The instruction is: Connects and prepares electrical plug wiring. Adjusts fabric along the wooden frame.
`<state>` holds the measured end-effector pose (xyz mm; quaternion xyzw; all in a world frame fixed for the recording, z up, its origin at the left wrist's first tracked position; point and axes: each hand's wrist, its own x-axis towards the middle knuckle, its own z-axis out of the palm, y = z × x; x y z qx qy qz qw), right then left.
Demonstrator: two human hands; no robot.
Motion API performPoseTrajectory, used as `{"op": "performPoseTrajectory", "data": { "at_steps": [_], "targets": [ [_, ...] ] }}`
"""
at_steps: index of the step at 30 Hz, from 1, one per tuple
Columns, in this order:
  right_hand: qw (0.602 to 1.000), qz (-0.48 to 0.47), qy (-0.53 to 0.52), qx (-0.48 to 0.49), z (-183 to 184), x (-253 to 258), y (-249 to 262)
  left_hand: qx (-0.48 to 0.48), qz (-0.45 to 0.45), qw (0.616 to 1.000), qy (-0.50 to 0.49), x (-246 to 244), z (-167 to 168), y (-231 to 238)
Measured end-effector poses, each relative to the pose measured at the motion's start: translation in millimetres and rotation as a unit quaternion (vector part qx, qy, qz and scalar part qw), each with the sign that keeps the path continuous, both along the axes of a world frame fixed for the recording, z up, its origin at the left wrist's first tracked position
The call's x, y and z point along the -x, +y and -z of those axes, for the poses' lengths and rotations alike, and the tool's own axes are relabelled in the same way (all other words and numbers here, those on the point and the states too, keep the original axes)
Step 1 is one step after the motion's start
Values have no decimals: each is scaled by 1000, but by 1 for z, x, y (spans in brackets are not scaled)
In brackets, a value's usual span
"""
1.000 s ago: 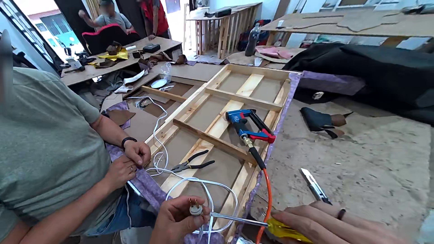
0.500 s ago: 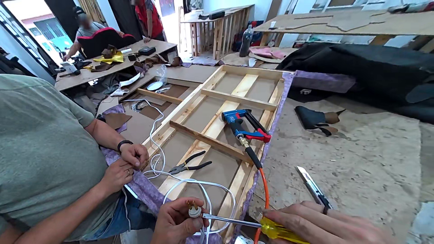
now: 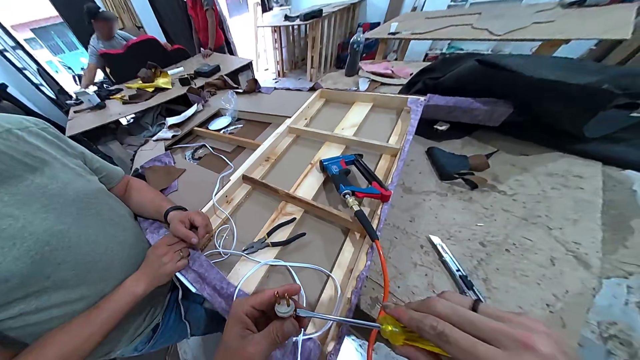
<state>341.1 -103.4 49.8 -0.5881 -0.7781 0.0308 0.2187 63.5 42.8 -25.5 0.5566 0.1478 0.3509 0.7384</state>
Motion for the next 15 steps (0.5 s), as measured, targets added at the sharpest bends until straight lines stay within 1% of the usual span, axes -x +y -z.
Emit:
{"op": "performPoseTrajectory", "data": {
  "at_steps": [6, 15],
  "targets": [
    [1000, 1, 15, 19, -3, 0, -2, 17, 2, 1000, -19, -2, 2, -2],
    [1000, -2, 10, -6, 2, -3, -8, 25, 10, 999, -24, -4, 4, -6]
  ]
}}
